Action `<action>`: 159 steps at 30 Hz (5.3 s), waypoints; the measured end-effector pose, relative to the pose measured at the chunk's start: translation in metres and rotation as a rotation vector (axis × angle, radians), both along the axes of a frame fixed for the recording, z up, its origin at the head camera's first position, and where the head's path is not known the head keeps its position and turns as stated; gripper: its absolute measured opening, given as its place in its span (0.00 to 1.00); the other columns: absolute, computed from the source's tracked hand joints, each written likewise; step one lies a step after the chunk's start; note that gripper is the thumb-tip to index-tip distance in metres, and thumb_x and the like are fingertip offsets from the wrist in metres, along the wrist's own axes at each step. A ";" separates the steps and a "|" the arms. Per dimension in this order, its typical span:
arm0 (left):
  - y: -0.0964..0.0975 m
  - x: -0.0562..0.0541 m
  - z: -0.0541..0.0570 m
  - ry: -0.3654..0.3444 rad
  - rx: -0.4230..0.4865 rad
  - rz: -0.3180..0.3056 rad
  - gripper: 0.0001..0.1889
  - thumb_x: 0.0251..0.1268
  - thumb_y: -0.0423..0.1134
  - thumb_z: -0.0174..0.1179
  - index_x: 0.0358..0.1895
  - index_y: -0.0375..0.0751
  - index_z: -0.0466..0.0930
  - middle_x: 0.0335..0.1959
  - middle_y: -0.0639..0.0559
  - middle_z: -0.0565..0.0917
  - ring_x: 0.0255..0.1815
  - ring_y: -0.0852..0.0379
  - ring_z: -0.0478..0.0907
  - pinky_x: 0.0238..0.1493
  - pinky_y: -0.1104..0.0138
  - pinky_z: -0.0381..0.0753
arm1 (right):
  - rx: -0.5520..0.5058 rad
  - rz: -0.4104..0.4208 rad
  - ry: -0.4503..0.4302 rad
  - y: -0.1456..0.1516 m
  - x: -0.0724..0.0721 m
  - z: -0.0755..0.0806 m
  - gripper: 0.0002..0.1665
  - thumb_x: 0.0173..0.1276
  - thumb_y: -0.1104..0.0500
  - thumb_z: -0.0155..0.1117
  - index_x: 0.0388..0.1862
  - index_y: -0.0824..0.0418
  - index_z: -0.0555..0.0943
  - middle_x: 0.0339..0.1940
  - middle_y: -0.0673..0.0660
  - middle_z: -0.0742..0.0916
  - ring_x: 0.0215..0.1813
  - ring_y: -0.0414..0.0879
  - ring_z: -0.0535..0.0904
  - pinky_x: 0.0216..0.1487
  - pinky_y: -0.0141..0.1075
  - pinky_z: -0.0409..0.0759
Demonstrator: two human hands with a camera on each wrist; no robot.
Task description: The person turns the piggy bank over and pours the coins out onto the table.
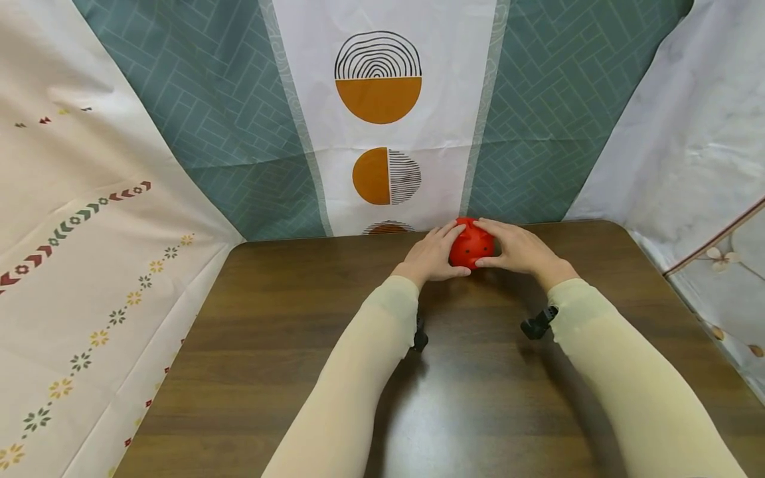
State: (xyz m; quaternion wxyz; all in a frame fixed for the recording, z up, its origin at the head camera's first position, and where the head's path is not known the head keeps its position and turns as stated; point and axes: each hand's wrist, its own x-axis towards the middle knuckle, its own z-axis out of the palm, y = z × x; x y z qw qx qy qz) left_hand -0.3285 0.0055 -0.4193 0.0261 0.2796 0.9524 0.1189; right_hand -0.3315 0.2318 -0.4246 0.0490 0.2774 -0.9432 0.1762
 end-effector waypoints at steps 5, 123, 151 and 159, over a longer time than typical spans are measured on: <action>0.001 -0.001 -0.004 -0.006 0.034 0.002 0.51 0.51 0.62 0.66 0.77 0.59 0.47 0.77 0.58 0.49 0.73 0.53 0.55 0.64 0.54 0.69 | -0.020 -0.009 0.002 0.001 0.000 -0.002 0.54 0.52 0.38 0.74 0.74 0.53 0.63 0.71 0.60 0.70 0.67 0.58 0.69 0.61 0.58 0.70; -0.110 0.126 -0.047 0.057 0.422 -0.042 0.45 0.49 0.46 0.74 0.72 0.54 0.60 0.75 0.59 0.54 0.68 0.53 0.65 0.61 0.56 0.73 | -0.306 0.049 0.163 -0.095 0.125 -0.048 0.48 0.48 0.36 0.75 0.69 0.47 0.71 0.68 0.51 0.72 0.62 0.50 0.73 0.52 0.51 0.79; -0.108 0.128 -0.051 0.026 0.418 -0.048 0.50 0.50 0.47 0.74 0.74 0.55 0.51 0.75 0.43 0.52 0.68 0.45 0.66 0.60 0.53 0.74 | -0.349 0.137 0.090 -0.092 0.125 -0.055 0.54 0.48 0.43 0.79 0.73 0.46 0.64 0.75 0.53 0.64 0.65 0.52 0.71 0.56 0.52 0.77; -0.107 0.128 -0.052 0.041 0.423 -0.058 0.49 0.50 0.46 0.74 0.73 0.54 0.52 0.75 0.44 0.53 0.67 0.45 0.66 0.60 0.53 0.73 | -0.353 0.134 0.084 -0.092 0.125 -0.054 0.54 0.47 0.44 0.79 0.72 0.46 0.64 0.75 0.53 0.64 0.66 0.53 0.71 0.57 0.52 0.77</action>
